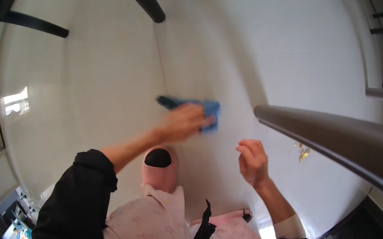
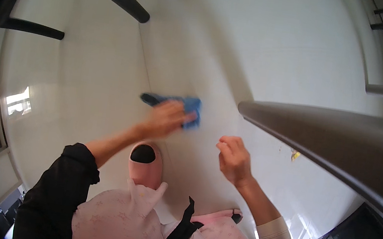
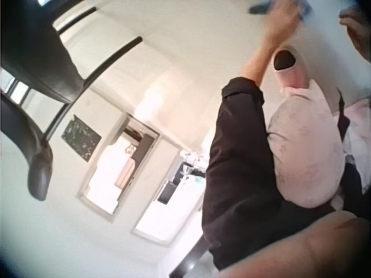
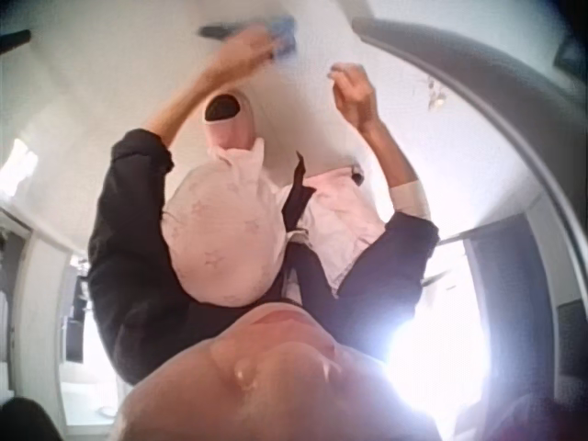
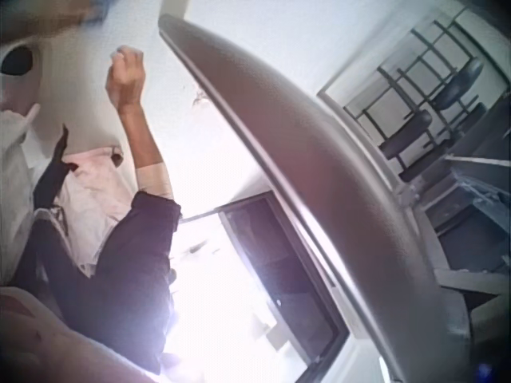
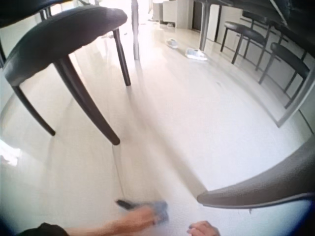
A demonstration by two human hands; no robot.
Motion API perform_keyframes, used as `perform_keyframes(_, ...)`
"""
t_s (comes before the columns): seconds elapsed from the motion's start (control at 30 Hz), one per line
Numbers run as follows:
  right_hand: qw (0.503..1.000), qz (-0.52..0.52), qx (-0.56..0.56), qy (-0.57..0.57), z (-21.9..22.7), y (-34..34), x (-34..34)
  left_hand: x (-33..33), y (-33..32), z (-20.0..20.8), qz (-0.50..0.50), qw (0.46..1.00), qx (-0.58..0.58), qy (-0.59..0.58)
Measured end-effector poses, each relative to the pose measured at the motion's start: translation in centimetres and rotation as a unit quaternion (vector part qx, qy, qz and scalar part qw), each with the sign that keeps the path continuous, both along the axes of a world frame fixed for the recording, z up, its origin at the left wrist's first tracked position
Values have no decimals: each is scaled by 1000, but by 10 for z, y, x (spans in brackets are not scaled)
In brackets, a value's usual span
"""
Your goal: The person wipes a tiled floor with a blue cloth, moving around chair legs to reach different areas. They gather small debris into a pile and pick it up by hand.
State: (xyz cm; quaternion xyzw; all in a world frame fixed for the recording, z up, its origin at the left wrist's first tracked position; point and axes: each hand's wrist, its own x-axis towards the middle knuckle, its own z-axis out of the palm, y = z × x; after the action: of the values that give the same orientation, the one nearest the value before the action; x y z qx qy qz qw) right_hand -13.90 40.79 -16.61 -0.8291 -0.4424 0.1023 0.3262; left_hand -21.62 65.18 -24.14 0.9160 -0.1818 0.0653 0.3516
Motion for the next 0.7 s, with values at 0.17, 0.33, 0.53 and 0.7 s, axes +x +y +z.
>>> perform_keyframes(0.17, 997, -45, -64, -3, 19, -27, 13, 71, 66, -13, 294, 955, 8, -32)
perform_keyframes(0.33, 992, -49, -112, 29, 22, -44, 15, 165, 30, -26, 330, 942, -20, -64)
perform_keyframes(0.53, 988, -48, -127, 73, 20, -37, 3, 193, -54, -21, -6, 995, -98, -8)
perform_keyframes(0.7, 984, -34, -146, 101, 20, -37, -8, 176, -71, -20, -111, 985, -120, 62)
